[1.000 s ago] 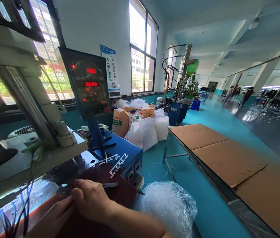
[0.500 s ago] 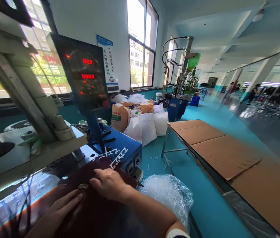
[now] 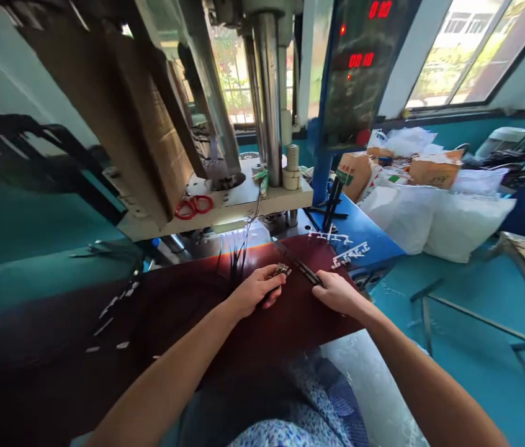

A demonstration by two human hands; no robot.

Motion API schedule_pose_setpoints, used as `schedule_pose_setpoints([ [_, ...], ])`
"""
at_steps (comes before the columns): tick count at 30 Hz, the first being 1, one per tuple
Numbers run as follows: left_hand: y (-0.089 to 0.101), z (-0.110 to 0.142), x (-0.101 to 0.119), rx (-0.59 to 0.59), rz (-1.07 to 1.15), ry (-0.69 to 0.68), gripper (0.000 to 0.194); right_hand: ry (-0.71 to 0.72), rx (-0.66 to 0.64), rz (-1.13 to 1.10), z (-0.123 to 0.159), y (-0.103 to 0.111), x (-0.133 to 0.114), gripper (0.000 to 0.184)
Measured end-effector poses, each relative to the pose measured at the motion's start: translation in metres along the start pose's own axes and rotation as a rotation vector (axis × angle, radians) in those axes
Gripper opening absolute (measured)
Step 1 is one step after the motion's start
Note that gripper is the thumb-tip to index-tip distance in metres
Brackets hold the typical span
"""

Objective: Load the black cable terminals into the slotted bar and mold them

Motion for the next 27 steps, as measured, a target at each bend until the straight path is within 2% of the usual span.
schedule_pose_setpoints([
  [2, -0.002, 0.002, 0.0, 0.019, -0.057, -0.036, 0.027, -0.037, -0.045, -0.172, 0.007, -0.005, -0.001, 0.004],
  [4, -0.005, 0.003, 0.001, 0.035, -0.132, -0.071, 0.025, -0.074, -0.014, -0.492, 0.013, -0.012, -0.005, 0.003],
  [7, -0.008, 0.0, -0.001, 0.043, -0.164, -0.053, 0.021, -0.091, 0.151, -0.967, 0.018, -0.024, -0.016, 0.02],
  [9, -0.009, -0.003, -0.004, 0.046, -0.184, -0.025, 0.018, -0.079, 0.248, -1.069, 0.017, -0.03, -0.023, 0.03],
  [12, -0.01, -0.008, -0.011, 0.099, -0.309, -0.095, 0.019, -0.075, 0.329, -1.08, 0.012, -0.036, -0.033, 0.037],
  [15, -0.011, -0.011, -0.016, 0.183, -0.445, -0.209, 0.023, -0.068, 0.349, -1.048, 0.009, -0.037, -0.037, 0.038],
  [17, -0.011, -0.011, -0.017, 0.201, -0.492, -0.221, 0.024, -0.067, 0.349, -1.037, 0.009, -0.037, -0.038, 0.036],
  [24, -0.015, -0.007, -0.015, 0.206, -0.485, -0.213, 0.022, -0.038, 0.436, -0.877, 0.008, -0.041, -0.041, 0.032],
  [27, -0.013, -0.008, -0.015, 0.178, -0.434, -0.25, 0.02, -0.036, 0.431, -0.895, 0.008, -0.042, -0.04, 0.032],
])
Point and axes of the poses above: each hand's wrist, its own z-axis away from the middle knuckle, its own y-axis out of the back of the hand, x = y × z, the point moved 1 cm from there along -z, towards the middle knuckle, and after that the axes turned 7 degrees about x, right-handed, at the moved point
